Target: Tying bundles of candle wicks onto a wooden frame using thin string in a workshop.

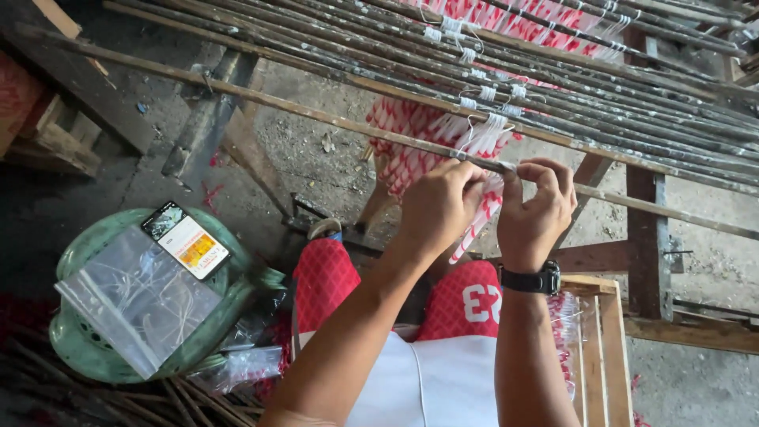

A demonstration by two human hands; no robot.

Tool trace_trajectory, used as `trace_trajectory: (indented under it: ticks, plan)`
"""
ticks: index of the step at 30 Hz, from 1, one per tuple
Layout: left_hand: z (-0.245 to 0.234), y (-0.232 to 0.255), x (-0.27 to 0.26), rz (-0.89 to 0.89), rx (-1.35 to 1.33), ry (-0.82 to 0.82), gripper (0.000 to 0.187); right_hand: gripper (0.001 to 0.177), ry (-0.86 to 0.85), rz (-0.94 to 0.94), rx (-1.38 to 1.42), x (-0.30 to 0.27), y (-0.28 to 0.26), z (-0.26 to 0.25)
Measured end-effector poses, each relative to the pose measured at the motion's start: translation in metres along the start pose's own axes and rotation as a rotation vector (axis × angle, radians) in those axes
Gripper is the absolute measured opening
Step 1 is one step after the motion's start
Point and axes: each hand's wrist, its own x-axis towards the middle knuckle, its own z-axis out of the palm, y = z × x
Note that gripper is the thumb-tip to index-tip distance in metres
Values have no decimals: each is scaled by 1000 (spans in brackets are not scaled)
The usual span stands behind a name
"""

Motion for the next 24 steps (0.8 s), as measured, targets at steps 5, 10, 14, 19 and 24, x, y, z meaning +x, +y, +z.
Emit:
trace_trajectory:
  ticks: [5, 10, 14, 19, 24]
  plan:
    - [1, 0, -2, -17, 7, -1, 9, 6, -10, 33, 6, 1, 1, -2]
    - [-1, -5, 1, -35, -20, -14, 10, 5, -5, 37, 9, 3, -2, -3]
    - [-2, -3, 0, 11, -62, -11, 9, 5, 1, 55, 6, 4, -5, -4]
    - [1, -3, 0, 12, -83, -23, 11, 5, 0, 62, 14, 4, -3, -3]
    - [3, -5, 1, -28, -123, -39, 13, 6, -3, 75, 24, 4, -2, -2]
